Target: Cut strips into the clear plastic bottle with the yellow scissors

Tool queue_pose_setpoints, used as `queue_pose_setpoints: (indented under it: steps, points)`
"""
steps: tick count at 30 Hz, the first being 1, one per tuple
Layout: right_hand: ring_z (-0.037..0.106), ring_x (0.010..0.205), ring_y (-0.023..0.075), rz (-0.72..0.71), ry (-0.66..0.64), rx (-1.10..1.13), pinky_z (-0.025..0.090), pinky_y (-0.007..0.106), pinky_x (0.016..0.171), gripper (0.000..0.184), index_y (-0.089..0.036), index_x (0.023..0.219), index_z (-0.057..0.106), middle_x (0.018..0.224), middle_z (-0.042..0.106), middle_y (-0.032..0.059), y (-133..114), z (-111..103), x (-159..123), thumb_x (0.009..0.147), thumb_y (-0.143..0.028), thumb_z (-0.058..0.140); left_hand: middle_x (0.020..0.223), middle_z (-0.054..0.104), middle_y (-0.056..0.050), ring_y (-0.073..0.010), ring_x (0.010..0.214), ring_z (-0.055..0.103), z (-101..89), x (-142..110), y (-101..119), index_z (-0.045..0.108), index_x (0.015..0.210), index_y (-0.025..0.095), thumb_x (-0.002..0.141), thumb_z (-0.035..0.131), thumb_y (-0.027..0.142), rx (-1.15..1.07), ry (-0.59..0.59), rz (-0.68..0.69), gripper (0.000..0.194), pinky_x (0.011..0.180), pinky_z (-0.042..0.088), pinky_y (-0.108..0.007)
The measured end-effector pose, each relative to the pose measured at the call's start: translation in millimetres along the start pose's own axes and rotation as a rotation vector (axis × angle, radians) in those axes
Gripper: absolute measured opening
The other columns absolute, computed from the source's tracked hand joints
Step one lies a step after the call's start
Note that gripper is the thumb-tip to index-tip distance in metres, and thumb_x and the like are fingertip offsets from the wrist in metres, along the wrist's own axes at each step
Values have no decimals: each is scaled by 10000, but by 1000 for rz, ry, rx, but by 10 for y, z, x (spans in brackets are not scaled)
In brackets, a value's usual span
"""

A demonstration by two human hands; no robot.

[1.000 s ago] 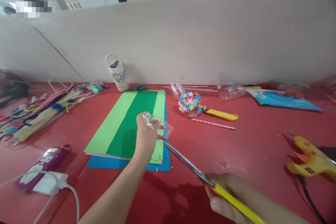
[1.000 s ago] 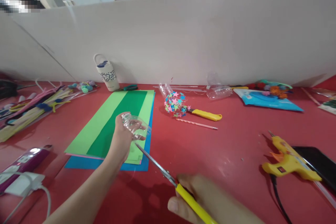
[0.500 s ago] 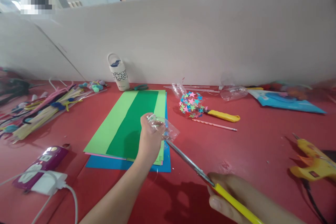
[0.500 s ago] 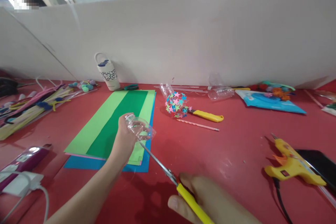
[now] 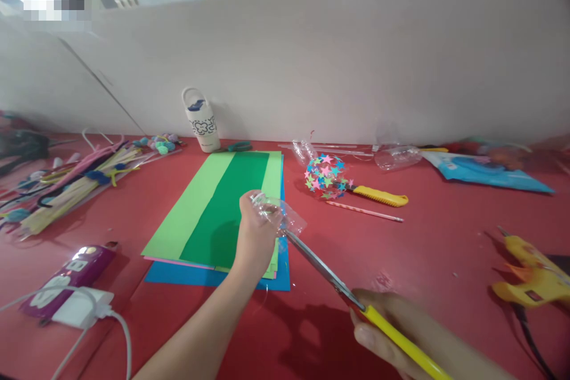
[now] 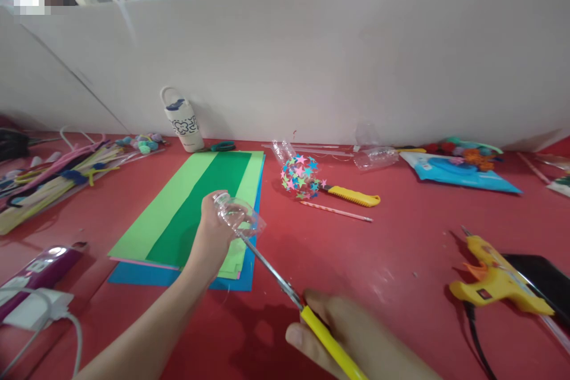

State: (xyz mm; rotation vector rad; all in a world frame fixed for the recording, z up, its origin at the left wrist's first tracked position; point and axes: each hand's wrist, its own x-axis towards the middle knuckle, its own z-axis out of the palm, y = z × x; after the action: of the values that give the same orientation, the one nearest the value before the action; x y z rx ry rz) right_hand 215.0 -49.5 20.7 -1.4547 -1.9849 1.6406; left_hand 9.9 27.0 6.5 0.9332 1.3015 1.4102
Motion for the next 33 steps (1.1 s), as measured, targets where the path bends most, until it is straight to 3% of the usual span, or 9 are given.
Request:
queue_pose_setpoints:
  steps: [8,16,26,33]
  points:
    - [318,409,72,-40,60,89,227,205,409,627,-266,703,239,564,288,-101,2,50,1,790,-878,341,859,558,25,-112,646,590,-19,6,-48,371,1110,246,733,633,227,-17,-19,37,460,532,487,-236]
    - [300,379,72,-17,46,57,146,234,408,650,-259,679,271,480,287,-109,27,66,16,767,-902,308,812,557,39,-119,636,594,14,-16,-9,380,1083,246,706,636,208,-64,15,10,457,537,475,-236]
    - [303,390,66,35,37,119,178,213,404,675,-262,684,240,479,285,-118,38,64,22,715,-925,364,849,554,31,-116,652,615,6,-32,16,381,1101,242,727,632,190,-36,-3,6,454,541,484,-232]
    - [346,395,75,56,2,110,200,210,408,640,-259,698,261,486,303,-111,40,29,22,763,-876,417,866,549,24,-99,646,583,-9,-29,7,383,1104,237,727,629,186,-26,-5,16,453,552,480,-222]
